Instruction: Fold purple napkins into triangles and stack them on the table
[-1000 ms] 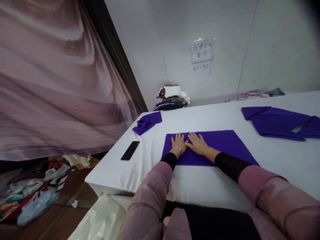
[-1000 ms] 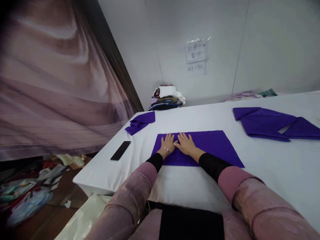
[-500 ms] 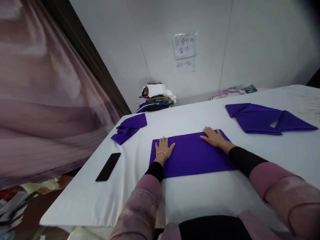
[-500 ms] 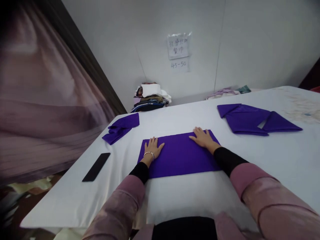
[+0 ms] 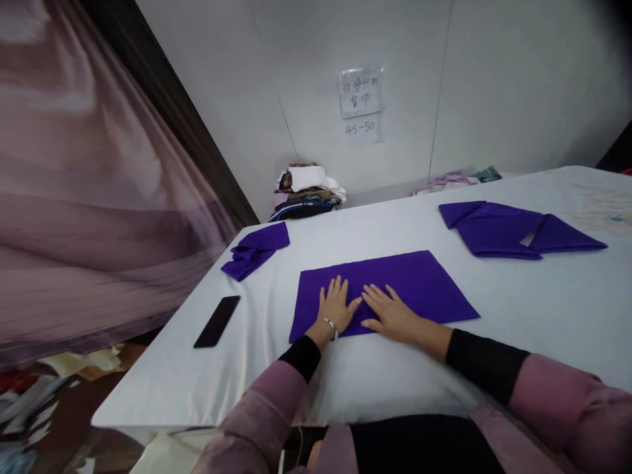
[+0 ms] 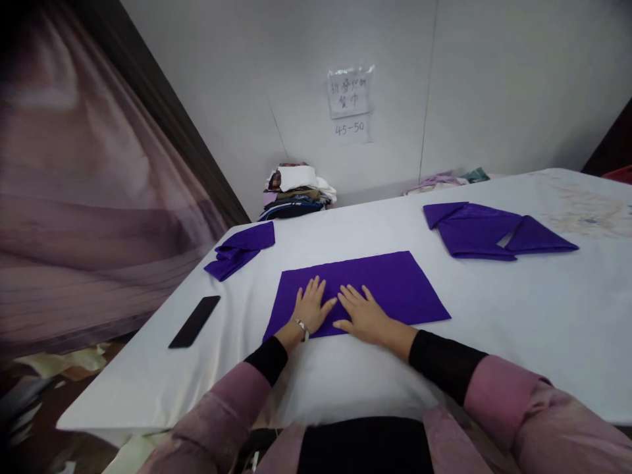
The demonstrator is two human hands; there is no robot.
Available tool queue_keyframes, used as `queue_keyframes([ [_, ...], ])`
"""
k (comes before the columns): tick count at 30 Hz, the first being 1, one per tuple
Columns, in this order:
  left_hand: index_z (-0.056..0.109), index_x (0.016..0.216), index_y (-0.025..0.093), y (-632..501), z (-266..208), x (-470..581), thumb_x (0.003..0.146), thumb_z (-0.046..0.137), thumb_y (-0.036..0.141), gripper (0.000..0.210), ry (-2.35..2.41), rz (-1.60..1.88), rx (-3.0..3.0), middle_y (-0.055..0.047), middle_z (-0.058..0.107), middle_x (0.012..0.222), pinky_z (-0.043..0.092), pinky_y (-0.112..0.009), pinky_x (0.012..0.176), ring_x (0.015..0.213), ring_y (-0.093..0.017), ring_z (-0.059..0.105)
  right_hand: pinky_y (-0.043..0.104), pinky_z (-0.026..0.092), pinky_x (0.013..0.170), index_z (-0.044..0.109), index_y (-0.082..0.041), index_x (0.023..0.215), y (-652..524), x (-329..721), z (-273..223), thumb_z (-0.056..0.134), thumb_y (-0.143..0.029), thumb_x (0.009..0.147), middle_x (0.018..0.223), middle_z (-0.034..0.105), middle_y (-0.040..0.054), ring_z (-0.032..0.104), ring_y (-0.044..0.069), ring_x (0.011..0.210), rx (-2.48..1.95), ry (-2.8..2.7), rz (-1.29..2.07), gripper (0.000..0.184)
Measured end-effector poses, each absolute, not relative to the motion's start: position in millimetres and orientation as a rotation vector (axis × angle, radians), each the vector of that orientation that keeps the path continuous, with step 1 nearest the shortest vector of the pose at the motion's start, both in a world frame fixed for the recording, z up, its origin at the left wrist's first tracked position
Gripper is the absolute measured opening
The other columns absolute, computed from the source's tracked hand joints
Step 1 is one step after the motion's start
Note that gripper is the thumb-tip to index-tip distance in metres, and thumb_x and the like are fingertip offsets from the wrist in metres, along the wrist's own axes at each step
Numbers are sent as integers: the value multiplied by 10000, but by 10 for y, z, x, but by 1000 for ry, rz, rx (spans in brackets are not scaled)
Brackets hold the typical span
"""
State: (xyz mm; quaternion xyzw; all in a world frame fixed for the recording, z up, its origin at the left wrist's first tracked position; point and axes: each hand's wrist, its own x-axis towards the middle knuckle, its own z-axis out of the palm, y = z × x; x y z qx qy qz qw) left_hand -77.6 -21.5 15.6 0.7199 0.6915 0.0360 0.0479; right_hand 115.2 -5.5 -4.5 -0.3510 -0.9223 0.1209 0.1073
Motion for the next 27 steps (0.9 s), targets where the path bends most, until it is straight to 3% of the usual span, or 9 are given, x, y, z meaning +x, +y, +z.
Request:
queue_keyframes([
  [4, 240, 1447, 176, -537, 73, -893, 864, 184, 660, 760, 2188, 16, 2143, -76, 159, 1532, 93, -498, 1127, 1408, -252, 114, 535, 114, 1095, 290, -192, 1444, -138, 1309, -113, 275, -662, 857, 1488, 275, 130, 192, 293, 1376, -1069, -2709, 352, 752],
  [9, 210, 1452, 152, -823, 65, -1478, 878, 180, 634, 750, 2427, -59, 1877, -78, 138, 1534, 116, -528, 1115, 1409, -261, 105, 544, 134, 1093, 289, -234, 1443, -91, 2321, -294, 241, -647, 860, 1488, 292, 79, 203, 280, 1375, -1461, -2569, 162, 716],
  [16, 291, 1421, 146, -1087, 158, -1770, 897, 236, 576, 681, 2676, -49, 1798, -101, 257, 1506, 185, -495, 1105, 1380, -274, 216, 623, 202, 1014, 288, -254, 1450, -165, 3367, -537, 223, -553, 858, 1440, 359, 164, 245, 341, 1347, -1660, -2333, -30, 667],
  [21, 359, 1382, 157, -985, 278, -1520, 890, 279, 575, 650, 2667, 117, 1810, -108, 400, 1433, 296, -402, 1061, 1296, -259, 369, 582, 166, 1079, 271, -210, 1454, -195, 2770, -258, 256, -601, 854, 1482, 300, 115, 189, 321, 1372, -1534, -2412, 6, 716],
  [27, 302, 1418, 156, -542, 185, -1022, 878, 210, 624, 720, 2348, 98, 1988, -89, 231, 1516, 163, -471, 1121, 1392, -248, 186, 512, 120, 1117, 296, -198, 1444, -225, 1302, 100, 260, -655, 857, 1503, 232, 72, 165, 300, 1381, -1134, -2711, 307, 744],
])
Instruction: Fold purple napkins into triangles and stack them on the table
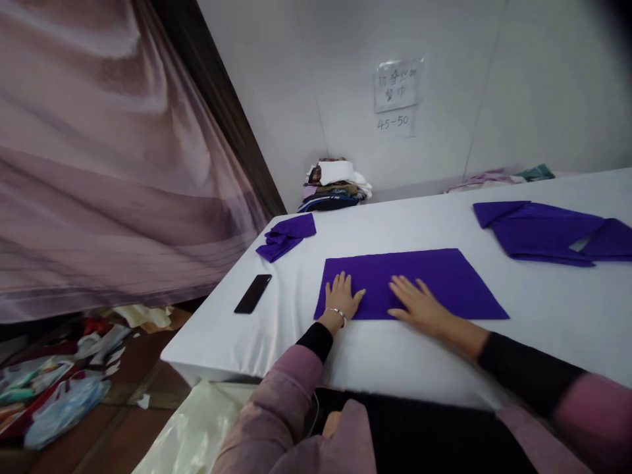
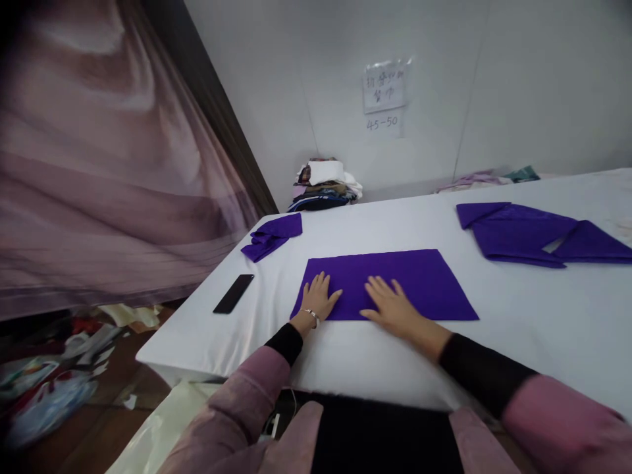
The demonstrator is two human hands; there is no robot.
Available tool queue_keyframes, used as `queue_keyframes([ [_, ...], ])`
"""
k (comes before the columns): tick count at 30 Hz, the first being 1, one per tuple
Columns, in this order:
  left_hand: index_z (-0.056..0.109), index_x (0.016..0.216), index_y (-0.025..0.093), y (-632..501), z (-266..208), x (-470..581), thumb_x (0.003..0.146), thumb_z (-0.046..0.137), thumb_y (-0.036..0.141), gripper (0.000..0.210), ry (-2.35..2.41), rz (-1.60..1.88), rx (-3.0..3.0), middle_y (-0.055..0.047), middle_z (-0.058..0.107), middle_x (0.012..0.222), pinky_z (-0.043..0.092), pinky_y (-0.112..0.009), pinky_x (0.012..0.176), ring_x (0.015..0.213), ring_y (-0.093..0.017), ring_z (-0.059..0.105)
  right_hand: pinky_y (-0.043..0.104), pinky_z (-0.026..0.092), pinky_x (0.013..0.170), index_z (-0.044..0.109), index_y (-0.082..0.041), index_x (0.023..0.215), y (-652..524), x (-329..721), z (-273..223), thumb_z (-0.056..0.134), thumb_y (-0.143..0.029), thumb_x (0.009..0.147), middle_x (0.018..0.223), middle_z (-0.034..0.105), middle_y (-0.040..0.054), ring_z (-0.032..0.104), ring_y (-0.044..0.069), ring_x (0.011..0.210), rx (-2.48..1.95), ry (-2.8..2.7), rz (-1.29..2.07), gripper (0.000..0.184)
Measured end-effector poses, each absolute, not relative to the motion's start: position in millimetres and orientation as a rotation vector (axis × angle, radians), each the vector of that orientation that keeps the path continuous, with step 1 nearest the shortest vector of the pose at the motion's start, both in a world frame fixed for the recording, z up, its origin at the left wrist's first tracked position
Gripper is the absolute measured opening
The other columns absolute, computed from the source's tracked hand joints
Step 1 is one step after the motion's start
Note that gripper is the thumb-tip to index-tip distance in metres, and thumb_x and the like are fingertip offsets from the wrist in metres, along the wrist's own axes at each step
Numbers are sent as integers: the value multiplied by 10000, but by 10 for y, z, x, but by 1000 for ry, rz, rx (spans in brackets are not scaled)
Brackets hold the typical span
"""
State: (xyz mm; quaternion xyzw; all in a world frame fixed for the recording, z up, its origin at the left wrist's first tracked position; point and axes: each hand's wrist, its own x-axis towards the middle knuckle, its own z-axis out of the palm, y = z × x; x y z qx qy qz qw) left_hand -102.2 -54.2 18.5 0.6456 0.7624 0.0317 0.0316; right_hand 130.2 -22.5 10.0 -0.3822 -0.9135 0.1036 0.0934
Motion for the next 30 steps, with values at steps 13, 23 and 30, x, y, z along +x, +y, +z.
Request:
queue_keyframes([
  [13, 286, 1424, 139, -640, -31, -1862, 896, 249, 472, 625, 2513, -70, 1873, -103, 230, 1514, 198, -491, 1095, 1396, -253, 172, 546, 126, 1097, 281, -217, 1444, -116, 2567, -128, 250, -641, 878, 1499, 242, 90, 175, 275, 1381, -1576, -2513, 236, 708],
  [23, 374, 1346, 42, -638, 71, -2000, 807, 301, 531, 731, 2460, 258, 1935, -166, 574, 1207, 370, -424, 985, 1124, -307, 521, 530, 113, 1101, 263, -225, 1451, -175, 2643, 31, 305, -581, 899, 1505, 235, 99, 168, 273, 1385, -1620, -2326, 236, 658],
  [30, 422, 1278, 53, -561, 173, -2096, 735, 396, 584, 761, 2363, 427, 1563, -134, 652, 997, 476, -409, 839, 932, -288, 633, 492, 37, 1116, 226, -227, 1460, -107, 1800, 189, 349, -614, 873, 1521, 185, 89, 112, 260, 1397, -1216, -2576, 513, 714],
])
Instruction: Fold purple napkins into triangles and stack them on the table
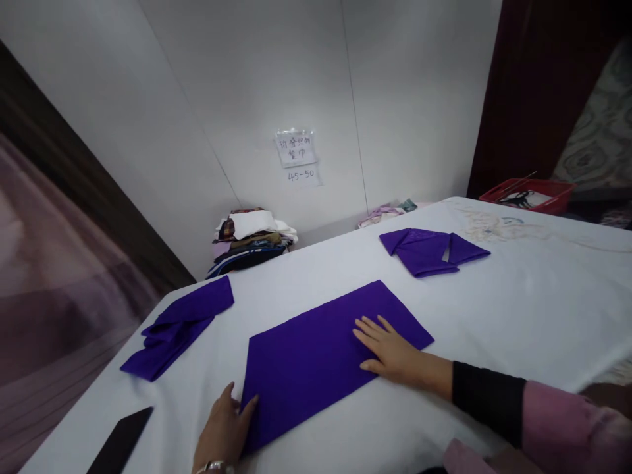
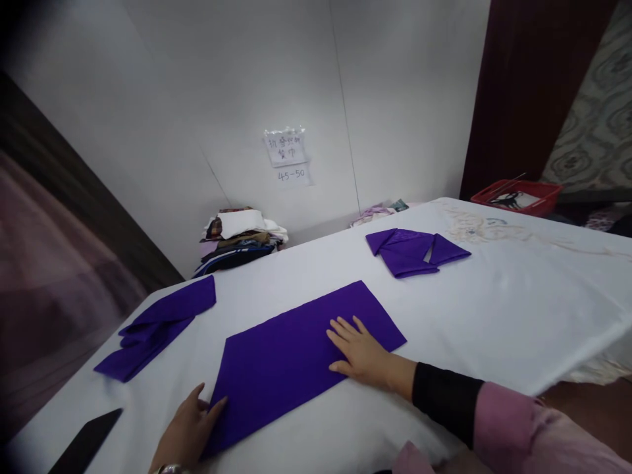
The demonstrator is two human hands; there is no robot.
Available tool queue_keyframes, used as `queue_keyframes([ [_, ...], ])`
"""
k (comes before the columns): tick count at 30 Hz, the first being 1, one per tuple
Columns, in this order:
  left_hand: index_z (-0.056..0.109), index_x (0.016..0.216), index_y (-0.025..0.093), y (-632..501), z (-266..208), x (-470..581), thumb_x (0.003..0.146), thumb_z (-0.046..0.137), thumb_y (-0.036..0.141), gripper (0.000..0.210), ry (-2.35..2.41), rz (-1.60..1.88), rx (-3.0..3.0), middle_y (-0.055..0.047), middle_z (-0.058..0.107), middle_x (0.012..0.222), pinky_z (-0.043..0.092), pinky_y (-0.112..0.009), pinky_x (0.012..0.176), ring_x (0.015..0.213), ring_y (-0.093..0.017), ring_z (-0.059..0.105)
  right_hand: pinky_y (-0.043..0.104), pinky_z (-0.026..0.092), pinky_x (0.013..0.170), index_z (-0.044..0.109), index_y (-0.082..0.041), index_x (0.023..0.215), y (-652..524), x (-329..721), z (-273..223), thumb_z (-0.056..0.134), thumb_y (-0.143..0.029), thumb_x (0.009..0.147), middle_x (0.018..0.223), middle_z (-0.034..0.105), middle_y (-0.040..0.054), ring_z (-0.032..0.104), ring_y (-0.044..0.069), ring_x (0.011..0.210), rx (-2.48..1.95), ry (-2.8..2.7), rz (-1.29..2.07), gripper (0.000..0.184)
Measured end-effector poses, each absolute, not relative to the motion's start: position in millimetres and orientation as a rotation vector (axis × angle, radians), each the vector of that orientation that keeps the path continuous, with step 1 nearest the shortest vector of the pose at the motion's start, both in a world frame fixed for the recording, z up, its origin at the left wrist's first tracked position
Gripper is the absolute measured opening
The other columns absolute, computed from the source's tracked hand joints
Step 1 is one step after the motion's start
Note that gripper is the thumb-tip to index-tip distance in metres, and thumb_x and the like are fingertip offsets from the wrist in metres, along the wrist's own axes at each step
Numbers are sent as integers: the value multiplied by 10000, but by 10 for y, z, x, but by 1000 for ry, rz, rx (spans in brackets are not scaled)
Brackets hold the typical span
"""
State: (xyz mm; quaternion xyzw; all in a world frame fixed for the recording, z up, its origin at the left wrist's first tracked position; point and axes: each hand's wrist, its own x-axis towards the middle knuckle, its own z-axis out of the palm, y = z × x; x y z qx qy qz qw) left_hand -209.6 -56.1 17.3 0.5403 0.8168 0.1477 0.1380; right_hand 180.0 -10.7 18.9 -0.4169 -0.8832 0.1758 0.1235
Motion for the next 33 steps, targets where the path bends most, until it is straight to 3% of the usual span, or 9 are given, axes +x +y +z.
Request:
queue_keyframes([
  [5, 618, 882, 172, -606, 275, -2134, 661, 548, 548, 441, 2123, 566, 1302, -32, 682, 674, 512, -343, 682, 714, -258, 671, 505, 48, 1110, 326, -186, 1427, -95, 1737, 70, 341, -615, 877, 1504, 225, 129, 128, 268, 1394, -1250, -2600, 538, 697],
  [9, 629, 713, 191, -605, 417, -2067, 583, 686, 481, 323, 1901, 807, 1116, -16, 695, 664, 518, -291, 639, 677, -213, 669, 516, 36, 1108, 351, -186, 1416, -76, 1784, 30, 376, -605, 871, 1501, 226, 133, 124, 277, 1393, -1243, -2577, 569, 688],
  [14, 652, 784, 165, -457, 834, -1837, 518, 798, 403, 386, 1644, 970, 962, -28, 706, 700, 515, -279, 619, 624, -175, 652, 516, 56, 1113, 349, -229, 1415, -107, 1698, 140, 424, -593, 860, 1508, 224, 96, 125, 264, 1395, -1146, -2356, 863, 668],
  [18, 667, 919, 140, -144, 1235, -1347, 547, 793, 395, 469, 1482, 982, 1134, -53, 713, 782, 495, -288, 670, 703, -188, 653, 498, 209, 1097, 404, -303, 1374, -177, 1508, 345, 518, -531, 840, 1449, 377, 61, 315, 238, 1335, -947, -1851, 1359, 592],
  [21, 686, 906, 155, 162, 1380, -682, 590, 766, 353, 381, 1395, 938, 1360, -47, 703, 794, 484, -301, 727, 764, -196, 643, 470, 344, 1030, 470, -327, 1305, -167, 1456, 493, 555, -480, 839, 1354, 503, 49, 462, 223, 1230, -747, -1380, 1660, 498],
  [24, 681, 900, 156, 369, 1294, 126, 626, 760, 273, 309, 1297, 897, 1535, -53, 697, 858, 473, -290, 797, 837, -185, 635, 401, 471, 899, 561, -295, 1168, -77, 1609, 542, 468, -535, 869, 1175, 625, 40, 583, 203, 1064, -599, -968, 1813, 395],
  [28, 538, 1174, 125, 317, 923, 830, 835, 566, 348, 406, 1066, 790, 1364, -40, 672, 730, 515, -286, 654, 636, -132, 628, 397, 523, 804, 615, -245, 892, 15, 2075, 405, 397, -594, 862, 883, 692, 42, 628, 233, 951, -630, -665, 1856, 412],
  [33, 611, 1050, 176, -15, 485, 514, 854, 536, 322, 256, 1104, 955, 1763, -40, 682, 854, 501, -305, 775, 798, -147, 628, 453, 512, 846, 595, -204, 997, -99, 2528, 203, 435, -472, 866, 1018, 685, 93, 593, 277, 1051, -846, -638, 1870, 338],
])
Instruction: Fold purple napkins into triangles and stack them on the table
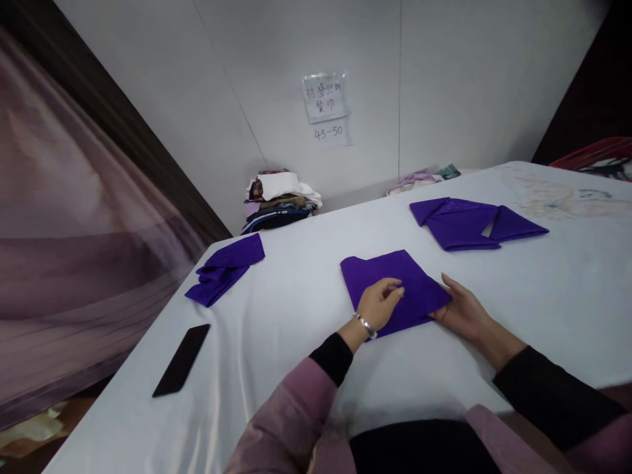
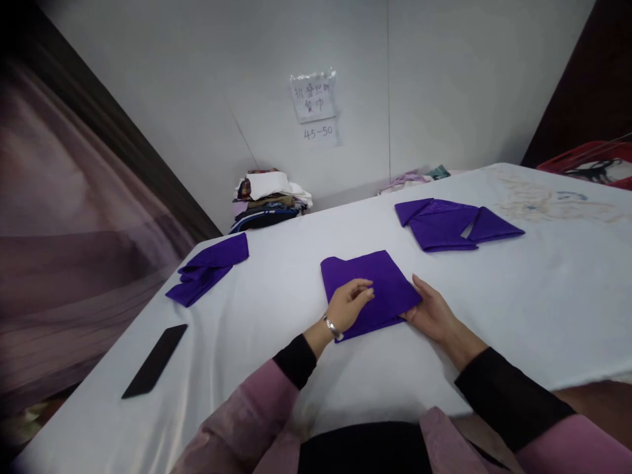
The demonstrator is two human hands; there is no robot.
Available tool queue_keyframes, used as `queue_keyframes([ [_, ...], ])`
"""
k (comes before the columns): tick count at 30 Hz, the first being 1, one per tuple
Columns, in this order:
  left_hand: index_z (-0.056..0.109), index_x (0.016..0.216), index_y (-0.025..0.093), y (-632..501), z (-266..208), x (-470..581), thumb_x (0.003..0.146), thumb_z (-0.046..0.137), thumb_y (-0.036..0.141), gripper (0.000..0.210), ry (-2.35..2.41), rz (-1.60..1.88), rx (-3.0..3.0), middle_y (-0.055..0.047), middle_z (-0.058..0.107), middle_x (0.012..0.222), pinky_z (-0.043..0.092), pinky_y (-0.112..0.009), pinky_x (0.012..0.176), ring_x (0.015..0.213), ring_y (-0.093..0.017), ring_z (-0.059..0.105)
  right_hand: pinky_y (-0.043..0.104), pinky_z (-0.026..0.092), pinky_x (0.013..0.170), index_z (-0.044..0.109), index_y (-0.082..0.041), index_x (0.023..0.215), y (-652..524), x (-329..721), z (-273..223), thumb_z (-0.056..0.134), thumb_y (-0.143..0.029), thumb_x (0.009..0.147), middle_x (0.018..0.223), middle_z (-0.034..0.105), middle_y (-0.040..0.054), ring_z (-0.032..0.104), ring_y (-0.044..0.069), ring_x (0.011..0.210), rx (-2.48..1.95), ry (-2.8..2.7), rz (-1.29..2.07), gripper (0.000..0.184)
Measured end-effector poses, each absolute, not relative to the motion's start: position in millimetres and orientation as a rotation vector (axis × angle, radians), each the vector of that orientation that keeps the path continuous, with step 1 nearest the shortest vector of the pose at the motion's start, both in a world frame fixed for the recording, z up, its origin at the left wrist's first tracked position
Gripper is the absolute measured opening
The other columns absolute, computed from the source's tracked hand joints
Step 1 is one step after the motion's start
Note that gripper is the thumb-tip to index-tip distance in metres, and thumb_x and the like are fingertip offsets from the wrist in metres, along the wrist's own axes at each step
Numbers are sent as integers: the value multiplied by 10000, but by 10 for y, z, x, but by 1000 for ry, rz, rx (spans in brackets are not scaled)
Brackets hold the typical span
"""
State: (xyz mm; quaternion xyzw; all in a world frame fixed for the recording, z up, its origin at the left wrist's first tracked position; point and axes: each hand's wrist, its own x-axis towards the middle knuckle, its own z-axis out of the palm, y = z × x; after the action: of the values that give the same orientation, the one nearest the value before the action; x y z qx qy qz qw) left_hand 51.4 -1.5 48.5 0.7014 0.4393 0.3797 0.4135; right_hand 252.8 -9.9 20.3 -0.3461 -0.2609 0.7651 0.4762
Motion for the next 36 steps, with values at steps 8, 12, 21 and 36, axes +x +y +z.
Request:
queue_keyframes([
  [8, 594, 1083, 182, -508, 201, -149, 857, 540, 311, 266, 1311, 898, 2350, -85, 615, 1099, 418, -417, 942, 1053, -213, 527, 392, 548, 831, 581, -204, 1027, -68, 2524, 173, 571, -193, 786, 1047, 675, 77, 628, 236, 982, -1072, -715, 1878, 242],
  [12, 525, 1209, 191, -563, 208, -78, 816, 597, 358, 433, 1339, 799, 2479, -106, 542, 1247, 345, -489, 1009, 1191, -263, 436, 336, 568, 733, 595, -203, 1054, 39, 2493, 445, 595, -168, 767, 953, 696, 55, 660, 199, 823, -1052, -817, 1770, 289],
  [21, 577, 1083, 184, -536, 95, -94, 753, 594, 163, 330, 1391, 651, 2510, -91, 557, 1153, 408, -451, 948, 1113, -251, 468, 329, 575, 726, 589, -242, 1137, -112, 2780, 301, 621, -150, 750, 1011, 702, 41, 676, 183, 803, -1258, -769, 1711, 399],
  [36, 511, 771, 199, -597, 157, -36, 692, 533, 68, 154, 1484, 531, 2601, -44, 533, 882, 423, -358, 744, 865, -211, 460, 282, 567, 654, 342, -214, 1357, 761, 2814, 185, 650, -155, 760, 1018, 684, 71, 674, 170, 811, -1320, -861, 1704, 674],
])
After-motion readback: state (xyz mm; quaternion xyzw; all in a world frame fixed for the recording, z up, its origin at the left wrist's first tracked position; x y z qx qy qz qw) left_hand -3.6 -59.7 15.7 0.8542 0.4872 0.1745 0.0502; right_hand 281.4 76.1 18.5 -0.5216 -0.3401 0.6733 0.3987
